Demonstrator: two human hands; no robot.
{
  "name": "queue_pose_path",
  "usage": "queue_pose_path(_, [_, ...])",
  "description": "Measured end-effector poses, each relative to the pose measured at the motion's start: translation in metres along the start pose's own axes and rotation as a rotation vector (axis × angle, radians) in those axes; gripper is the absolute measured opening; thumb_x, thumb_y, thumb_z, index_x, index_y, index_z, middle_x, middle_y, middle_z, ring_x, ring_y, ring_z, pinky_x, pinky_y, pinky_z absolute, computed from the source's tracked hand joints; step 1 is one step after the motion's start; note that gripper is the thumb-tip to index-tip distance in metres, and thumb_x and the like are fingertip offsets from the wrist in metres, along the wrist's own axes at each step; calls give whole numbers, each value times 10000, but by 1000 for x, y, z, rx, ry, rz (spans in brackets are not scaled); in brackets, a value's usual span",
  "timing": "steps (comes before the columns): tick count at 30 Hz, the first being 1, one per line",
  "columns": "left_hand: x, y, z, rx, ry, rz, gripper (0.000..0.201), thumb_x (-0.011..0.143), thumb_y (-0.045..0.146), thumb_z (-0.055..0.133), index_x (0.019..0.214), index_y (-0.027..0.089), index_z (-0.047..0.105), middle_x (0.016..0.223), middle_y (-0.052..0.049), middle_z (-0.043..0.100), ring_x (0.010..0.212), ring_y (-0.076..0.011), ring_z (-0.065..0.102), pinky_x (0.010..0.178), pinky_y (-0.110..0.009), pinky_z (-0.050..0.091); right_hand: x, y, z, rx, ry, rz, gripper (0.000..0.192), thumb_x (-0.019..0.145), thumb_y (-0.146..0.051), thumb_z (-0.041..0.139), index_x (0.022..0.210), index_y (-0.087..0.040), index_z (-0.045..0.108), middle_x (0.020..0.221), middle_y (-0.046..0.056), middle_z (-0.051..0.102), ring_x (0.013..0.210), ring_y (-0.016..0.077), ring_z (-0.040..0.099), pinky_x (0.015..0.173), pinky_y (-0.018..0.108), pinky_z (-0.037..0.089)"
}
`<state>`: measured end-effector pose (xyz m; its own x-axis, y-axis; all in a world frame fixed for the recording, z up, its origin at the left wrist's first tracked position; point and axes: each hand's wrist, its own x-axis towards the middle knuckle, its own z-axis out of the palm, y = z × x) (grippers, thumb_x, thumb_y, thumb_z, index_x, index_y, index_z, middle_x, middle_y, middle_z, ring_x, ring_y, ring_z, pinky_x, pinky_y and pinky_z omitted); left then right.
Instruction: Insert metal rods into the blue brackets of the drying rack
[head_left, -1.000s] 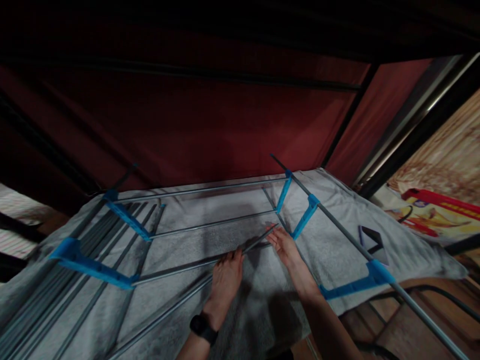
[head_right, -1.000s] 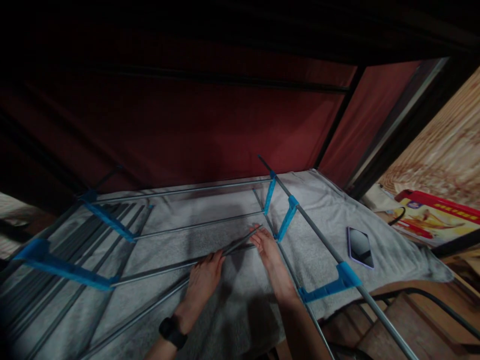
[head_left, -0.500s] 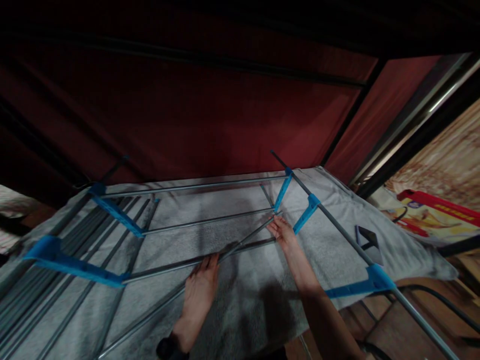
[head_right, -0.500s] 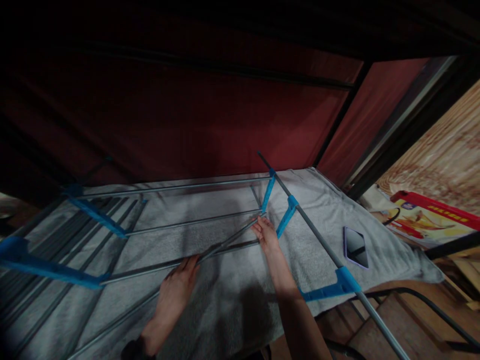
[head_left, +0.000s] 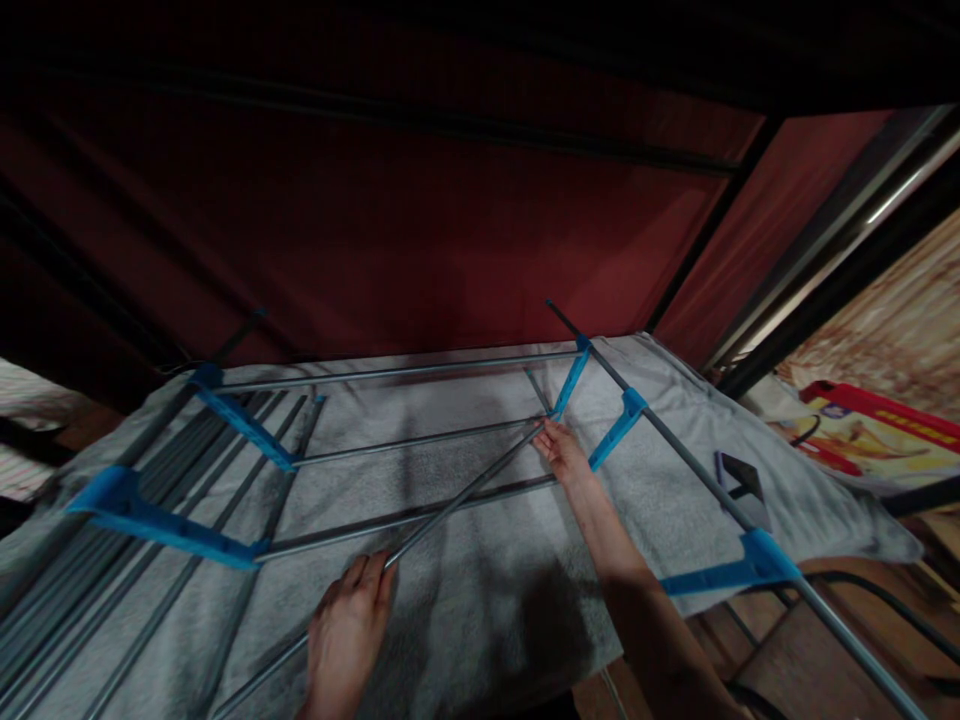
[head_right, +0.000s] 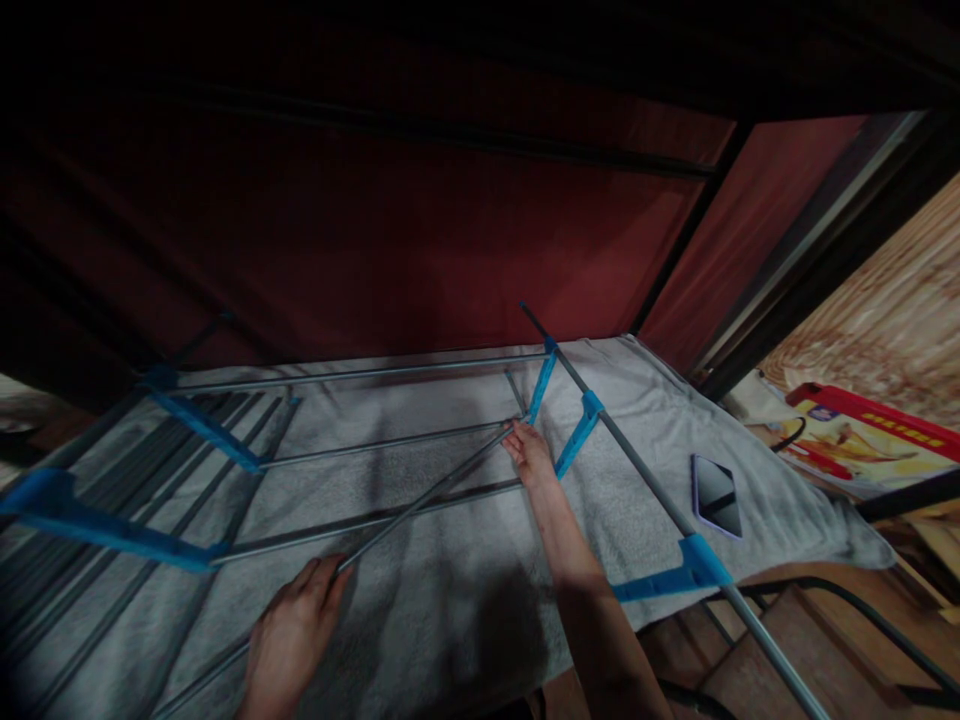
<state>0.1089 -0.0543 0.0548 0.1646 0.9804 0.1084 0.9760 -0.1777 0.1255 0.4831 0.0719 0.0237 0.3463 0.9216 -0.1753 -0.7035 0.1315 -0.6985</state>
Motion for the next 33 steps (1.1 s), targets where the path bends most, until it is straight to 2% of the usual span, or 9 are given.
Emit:
queue_pose_path(6, [3,-3,3,15,57,64,400,1020,275,345,1148,190,713,1059,-66,772,820,-211,726,736,-323,561,-6,2,6,-104,115,109,161,805,-137,765,855,-238,651,795,-33,779,682,111,720,649,227,628])
queue_pose_path(14, [11,1,8,25,189,151,396,1031,276,360,1180,176,712,1030,-72,773,813,-215,721,736,-328,550,-22,15,11,-125,36,161,138,754,-158,774,853,-202,688,843,21,784,797,151,746,742,254,618])
queue_pose_path(19, [15,7,5,28,135,143,371,1019,238,390,1185,184,717,1053,-73,770,853,-229,721,773,-345,547,-32,27,11,-124,-7,143,161,702,-164,778,831,-197,688,835,16,780,799,163,744,779,289,616])
queue_pose_path(25, [23,5,7,32,59,101,361,1008,204,413,1207,184,713,1093,-81,760,885,-252,704,809,-376,541,-33,28,15,-194,82,248,157,712,-84,708,826,-189,684,805,32,788,776,163,753,766,281,628])
queue_pose_path(33, [48,5,9,38,4,124,396,964,91,413,1239,161,689,1110,-114,740,993,-268,683,933,-423,509,-31,33,4,-219,73,243,173,661,-47,652,760,-189,656,818,40,777,768,168,748,834,312,635])
